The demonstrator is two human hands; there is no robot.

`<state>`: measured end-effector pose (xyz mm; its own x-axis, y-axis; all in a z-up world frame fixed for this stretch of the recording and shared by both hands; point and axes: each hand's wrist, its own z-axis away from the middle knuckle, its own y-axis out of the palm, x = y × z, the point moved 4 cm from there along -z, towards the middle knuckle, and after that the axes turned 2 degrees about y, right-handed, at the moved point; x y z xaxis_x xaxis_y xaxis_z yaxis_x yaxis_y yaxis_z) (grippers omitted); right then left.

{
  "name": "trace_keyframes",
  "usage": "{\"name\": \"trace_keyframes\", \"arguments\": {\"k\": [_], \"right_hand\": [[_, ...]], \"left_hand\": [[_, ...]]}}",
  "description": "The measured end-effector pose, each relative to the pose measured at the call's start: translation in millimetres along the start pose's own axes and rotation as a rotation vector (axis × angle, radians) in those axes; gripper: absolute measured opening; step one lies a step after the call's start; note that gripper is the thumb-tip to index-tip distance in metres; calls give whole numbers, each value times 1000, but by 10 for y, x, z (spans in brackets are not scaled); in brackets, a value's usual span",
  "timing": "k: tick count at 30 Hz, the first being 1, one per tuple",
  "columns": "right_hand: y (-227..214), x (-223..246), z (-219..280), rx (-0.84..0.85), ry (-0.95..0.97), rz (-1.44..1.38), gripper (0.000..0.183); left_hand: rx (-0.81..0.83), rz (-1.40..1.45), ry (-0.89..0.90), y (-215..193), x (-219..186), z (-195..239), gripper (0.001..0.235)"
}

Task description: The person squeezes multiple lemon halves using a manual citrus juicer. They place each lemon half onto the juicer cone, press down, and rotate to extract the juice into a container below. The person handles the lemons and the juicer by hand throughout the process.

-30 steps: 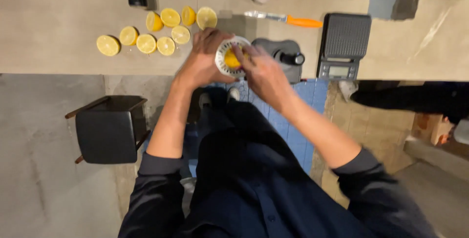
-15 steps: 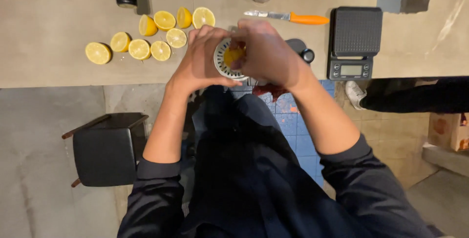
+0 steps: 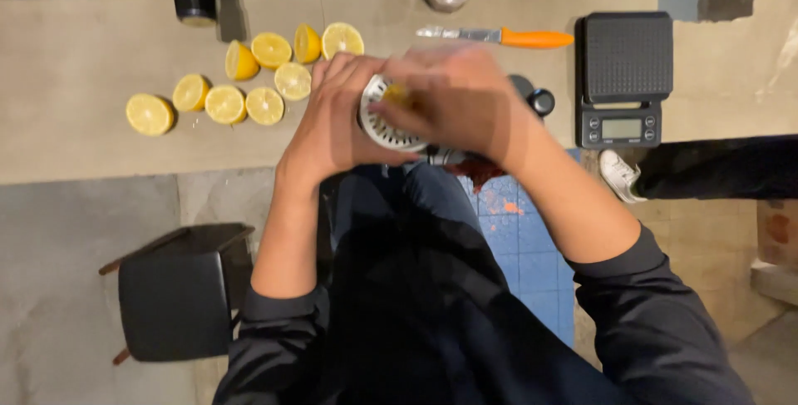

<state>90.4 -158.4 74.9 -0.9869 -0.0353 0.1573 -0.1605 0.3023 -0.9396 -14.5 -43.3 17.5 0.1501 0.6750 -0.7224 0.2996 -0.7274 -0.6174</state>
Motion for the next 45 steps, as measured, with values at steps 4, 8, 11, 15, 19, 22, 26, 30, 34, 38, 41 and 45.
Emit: {"name": "trace_keyframes", "arguments": {"k": [4, 8, 11, 15, 19, 22, 26, 30, 34, 38, 41, 45], "right_hand": [[397, -5, -18, -156, 94, 53, 21], [527, 14, 57, -202, 316, 94, 25], [655, 41, 108, -176, 437, 193, 22], [180, 148, -31, -91, 285, -26, 27], [54, -22, -120, -55, 63, -256, 31], [285, -14, -121, -79, -125, -235, 22], [375, -5, -96, -28, 120, -192, 24], [492, 24, -104, 65, 483, 27, 30], [452, -1, -79, 175, 565, 101, 34], [18, 21, -116, 14, 165, -180, 31], [140, -17, -169, -43, -81, -330, 18], [303, -45, -124, -63, -99, -278, 21]], "left_hand": [[-101, 42, 86, -41, -16, -25, 88], [-74, 112, 51, 19, 92, -15, 92], [-78, 127, 29, 67, 193, 49, 93], [-80, 170, 53, -35, 66, -17, 90], [-50, 168, 47, -1, 118, -33, 92], [-103, 127, 49, 35, 134, -34, 89], [-122, 117, 23, 55, 171, -23, 90], [-123, 108, -9, 82, 155, -54, 91], [-95, 69, -35, 102, 219, -24, 88], [-8, 19, -80, 78, 146, -67, 88], [50, -54, -116, 103, 168, -55, 96], [-9, -84, -30, 88, 131, -75, 108]]}}
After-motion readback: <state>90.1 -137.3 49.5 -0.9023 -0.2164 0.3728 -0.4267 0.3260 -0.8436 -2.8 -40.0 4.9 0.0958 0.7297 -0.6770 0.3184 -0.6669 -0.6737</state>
